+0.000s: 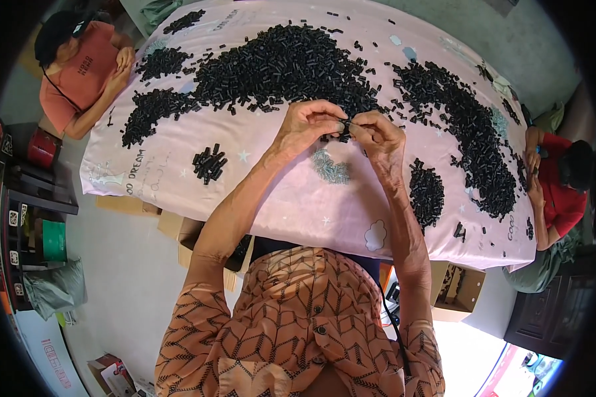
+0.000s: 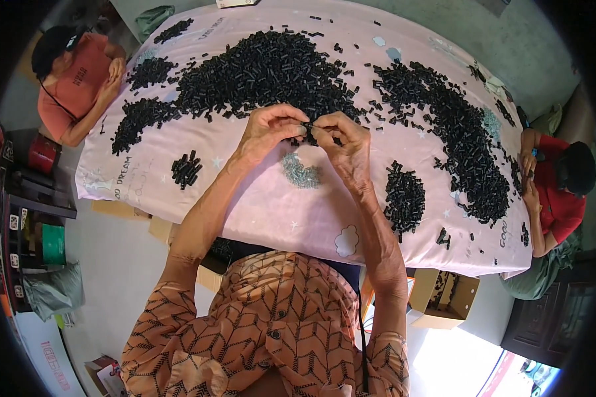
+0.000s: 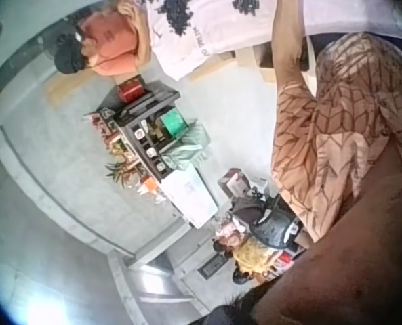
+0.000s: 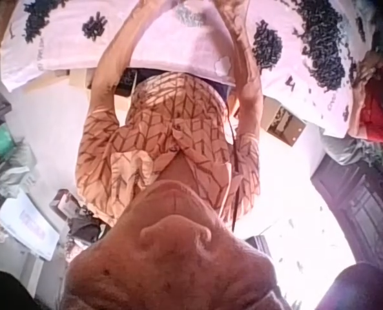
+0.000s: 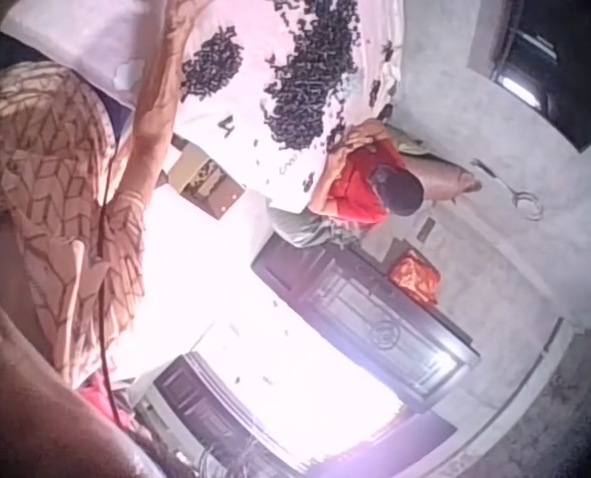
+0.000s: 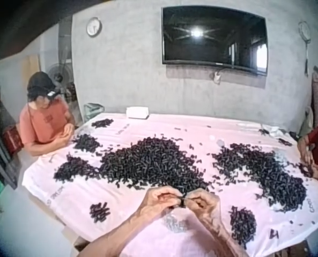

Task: Manually sorting and inspecting small black plastic components on a table.

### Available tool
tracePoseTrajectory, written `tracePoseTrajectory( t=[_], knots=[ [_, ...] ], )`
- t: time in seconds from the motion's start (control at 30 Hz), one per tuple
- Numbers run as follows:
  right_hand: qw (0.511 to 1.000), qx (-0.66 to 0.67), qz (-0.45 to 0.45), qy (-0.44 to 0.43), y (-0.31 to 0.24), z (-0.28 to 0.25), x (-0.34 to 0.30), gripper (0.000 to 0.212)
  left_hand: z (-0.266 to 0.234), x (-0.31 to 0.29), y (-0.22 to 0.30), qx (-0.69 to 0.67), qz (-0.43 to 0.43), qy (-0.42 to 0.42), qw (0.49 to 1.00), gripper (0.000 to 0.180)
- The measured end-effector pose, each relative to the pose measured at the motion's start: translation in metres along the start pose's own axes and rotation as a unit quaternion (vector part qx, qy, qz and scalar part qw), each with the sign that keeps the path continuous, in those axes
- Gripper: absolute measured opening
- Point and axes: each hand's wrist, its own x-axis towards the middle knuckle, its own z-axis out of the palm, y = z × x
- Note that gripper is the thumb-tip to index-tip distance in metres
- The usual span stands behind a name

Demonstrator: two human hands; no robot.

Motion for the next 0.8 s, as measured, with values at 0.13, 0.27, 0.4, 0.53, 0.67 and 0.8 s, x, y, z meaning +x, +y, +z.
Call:
tracePoseTrajectory(
  t=[0.13, 0.27, 0.4, 0.53, 0.67, 0.8],
  knots=[
    [0.999, -0.047, -0.026, 0.0, -0.001, -0.002, 0.0, 0.006, 0.001, 0.0, -0.001, 0.018, 0.0, -0.001, 1.0, 0.018],
    [0.999, -0.004, 0.0, -0.038, -0.007, -0.007, -0.001, 0.006, -0.002, -0.003, 0.0, 0.012, -0.01, -0.021, 1.0, 0.017],
    [0.984, 0.073, 0.135, -0.09, -0.01, -0.016, 0.001, 0.006, 0.0, -0.007, 0.004, -0.027, -0.069, -0.069, 0.995, 0.018],
    [0.957, 0.148, 0.225, -0.11, 0.002, -0.022, 0.005, 0.007, 0.001, -0.004, 0.003, -0.038, -0.064, -0.087, 0.993, 0.017],
    [0.979, 0.051, 0.189, -0.055, 0.009, -0.013, 0.005, 0.005, -0.017, 0.003, -0.011, -0.211, -0.073, -0.007, 0.975, 0.018],
    [0.989, -0.069, 0.057, -0.121, 0.019, -0.007, -0.002, 0.005, -0.031, 0.008, -0.014, -0.253, -0.06, 0.012, 0.966, 0.018]
  ],
)
